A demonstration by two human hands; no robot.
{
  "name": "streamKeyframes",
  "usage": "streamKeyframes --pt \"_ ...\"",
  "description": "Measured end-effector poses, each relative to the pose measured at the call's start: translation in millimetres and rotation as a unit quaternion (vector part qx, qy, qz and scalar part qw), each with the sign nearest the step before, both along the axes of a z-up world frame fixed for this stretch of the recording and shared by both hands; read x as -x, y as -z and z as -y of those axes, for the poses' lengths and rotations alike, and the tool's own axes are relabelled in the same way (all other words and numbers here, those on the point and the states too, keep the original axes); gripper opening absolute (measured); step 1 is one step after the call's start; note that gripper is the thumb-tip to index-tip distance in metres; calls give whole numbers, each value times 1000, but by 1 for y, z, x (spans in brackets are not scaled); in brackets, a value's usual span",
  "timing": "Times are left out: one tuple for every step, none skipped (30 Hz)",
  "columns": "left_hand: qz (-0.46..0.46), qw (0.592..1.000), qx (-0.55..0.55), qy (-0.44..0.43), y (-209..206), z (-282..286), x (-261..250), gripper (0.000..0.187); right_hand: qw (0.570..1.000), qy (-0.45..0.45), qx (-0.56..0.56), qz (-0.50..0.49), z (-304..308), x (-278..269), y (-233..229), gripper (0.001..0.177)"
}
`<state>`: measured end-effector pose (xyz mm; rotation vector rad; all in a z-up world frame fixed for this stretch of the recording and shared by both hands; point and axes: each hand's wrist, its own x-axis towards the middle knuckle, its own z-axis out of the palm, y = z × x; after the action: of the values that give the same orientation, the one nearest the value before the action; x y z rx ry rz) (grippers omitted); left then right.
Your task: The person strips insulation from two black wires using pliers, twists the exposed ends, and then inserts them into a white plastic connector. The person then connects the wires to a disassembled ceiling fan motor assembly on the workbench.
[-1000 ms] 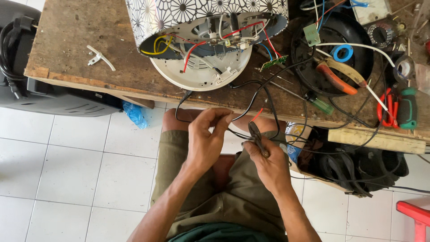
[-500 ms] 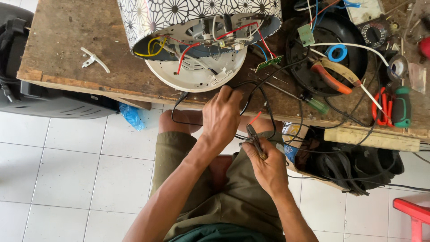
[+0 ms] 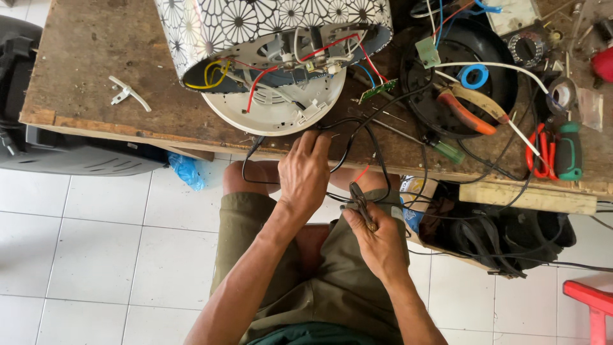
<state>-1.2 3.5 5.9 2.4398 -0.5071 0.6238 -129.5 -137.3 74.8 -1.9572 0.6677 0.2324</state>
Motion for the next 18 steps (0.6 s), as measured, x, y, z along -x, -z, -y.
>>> streamKeyframes --pt "6 1000 4 -9 -2 0 0 13 1000 0 -7 9 1 1 0 42" --pt "12 1000 7 -20 -4 -2 -1 4 1000 -2 -15 18 1 1 1 42" --pt "13 1000 7 -20 -3 -1 -1 4 1000 -2 -15 19 1 2 2 42" --pt "19 999 6 -32 -1 -1 -1 6 1000 -1 -18 24 0 3 3 42" --pt "26 999 6 -44 0 0 -1 11 999 0 -21 30 0 4 4 42" --pt "28 999 6 -44 3 -1 0 11 999 0 -21 31 3 7 20 42" --pt "24 998 12 -49 5 -1 0 14 999 1 -32 40 7 9 36 43" --pt "21 998 17 -54 8 -1 2 18 998 2 -44 48 11 13 52 43" --pt "22 998 18 -54 5 -3 4 18 998 3 -44 50 11 10 50 43" --pt "-7 998 38 -53 2 -5 8 20 998 -5 -36 45 11 8 48 44" --pt "-37 996 58 -53 0 -7 12 23 999 -12 -29 41 11 6 46 44" --pt "-36 996 58 -53 -2 -9 14 23 999 -13 -29 42 10 6 46 44" --pt "-52 995 70 -55 -3 -11 16 20 998 -11 -34 43 10 5 45 45" --pt "-68 993 83 -55 -4 -13 19 18 998 -9 -38 43 10 6 45 45" --pt "-68 993 84 -56 -6 -13 20 18 998 -9 -38 43 9 7 47 45" --pt "-77 990 101 -53 -8 -13 21 16 998 -10 -37 41 9 8 48 45" --pt "-87 988 119 -51 -10 -14 23 14 999 -11 -37 39 9 9 50 45" --pt "-86 988 119 -52 -10 -13 23 14 998 -12 -37 39 7 11 48 45"
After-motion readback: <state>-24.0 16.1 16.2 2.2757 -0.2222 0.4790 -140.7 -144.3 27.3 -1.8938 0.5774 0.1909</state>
